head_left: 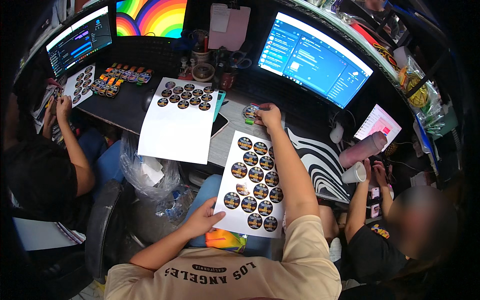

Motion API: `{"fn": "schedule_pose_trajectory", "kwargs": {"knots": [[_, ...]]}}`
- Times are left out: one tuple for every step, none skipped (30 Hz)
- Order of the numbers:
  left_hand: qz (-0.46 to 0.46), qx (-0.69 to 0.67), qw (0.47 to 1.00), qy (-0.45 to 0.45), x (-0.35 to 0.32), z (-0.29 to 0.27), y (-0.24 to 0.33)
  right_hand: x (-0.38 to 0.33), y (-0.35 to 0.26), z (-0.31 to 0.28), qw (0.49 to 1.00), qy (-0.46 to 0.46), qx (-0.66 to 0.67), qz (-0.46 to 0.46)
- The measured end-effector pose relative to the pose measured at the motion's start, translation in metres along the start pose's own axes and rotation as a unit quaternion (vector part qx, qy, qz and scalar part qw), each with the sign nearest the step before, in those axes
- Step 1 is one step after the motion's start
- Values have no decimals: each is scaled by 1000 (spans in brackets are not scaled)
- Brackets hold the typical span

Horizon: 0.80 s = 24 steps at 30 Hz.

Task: The person peels circular stickers from a sheet and wraps a rainbow ribbon around each sticker to form small keychains. They place the finished keychains on the desk. Another person at the same desk performs a similar task in the background.

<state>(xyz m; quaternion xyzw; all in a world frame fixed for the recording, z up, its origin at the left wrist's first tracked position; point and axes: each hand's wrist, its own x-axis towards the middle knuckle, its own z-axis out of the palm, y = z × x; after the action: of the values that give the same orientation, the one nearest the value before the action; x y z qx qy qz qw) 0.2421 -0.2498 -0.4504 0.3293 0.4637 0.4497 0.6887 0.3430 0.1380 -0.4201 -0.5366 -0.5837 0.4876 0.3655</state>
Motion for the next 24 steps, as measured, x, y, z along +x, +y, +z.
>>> {"fn": "schedule_pose_trajectory", "kwargs": {"knots": [[-2,3,1000,3,0,-1,-1,0,1,-2,1000,6,-4,2],[-4,6,1000,6,-1,-2,-2,0,1,-3,1000,-2,9,4],[-21,18,1000,14,-1,-3,-3,0,2,-5,1000,-6,18,7],[-9,19,1000,8,-1,-3,-3,1,3,-6,1000,-9,25,12],[-12,29,999,7,-2,-4,-2,1,3,-7,1000,-15,26,10],[-16,39,999,7,-2,-5,-3,1,3,-8,999,-20,25,11],[-14,39,999,6,-2,-5,-3,1,3,-9,999,-22,20,12],[-12,40,999,5,-2,-5,-4,1,4,-10,999,-29,25,14],[-9,40,999,4,-1,-6,-6,1,3,-10,999,-32,26,16],[1,32,999,2,-1,-7,-9,0,3,-11,999,-33,24,18],[10,24,1000,-1,1,-7,-13,0,3,-12,998,-40,36,20],[35,20,999,-4,2,-8,-17,-1,3,-13,998,-44,45,23],[30,9,1000,-1,4,-9,-22,-1,3,-14,998,-43,48,28],[40,2,999,2,6,-10,-26,-2,3,-14,997,-44,58,32],[38,-2,999,9,8,-11,-31,-2,3,-15,997,-39,63,38],[52,8,999,2,10,-13,-34,-3,4,-16,996,-36,68,40],[55,21,998,1,11,-15,-37,-3,4,-16,996,-35,66,42],[58,34,998,-1,12,-16,-39,-3,5,-17,996,-36,65,41],[48,43,998,-5,12,-17,-40,-2,6,-18,996,-37,64,39],[37,53,998,-8,11,-19,-40,-2,7,-18,996,-37,66,39],[22,68,997,-8,11,-19,-40,-1,8,-18,996,-38,68,39],[22,60,998,-8,10,-19,-40,0,9,-18,997,-34,64,41],[18,58,998,-6,10,-19,-39,1,10,-18,996,-39,66,41],[18,56,998,-8,9,-18,-39,2,11,-18,996,-39,63,44]]}}
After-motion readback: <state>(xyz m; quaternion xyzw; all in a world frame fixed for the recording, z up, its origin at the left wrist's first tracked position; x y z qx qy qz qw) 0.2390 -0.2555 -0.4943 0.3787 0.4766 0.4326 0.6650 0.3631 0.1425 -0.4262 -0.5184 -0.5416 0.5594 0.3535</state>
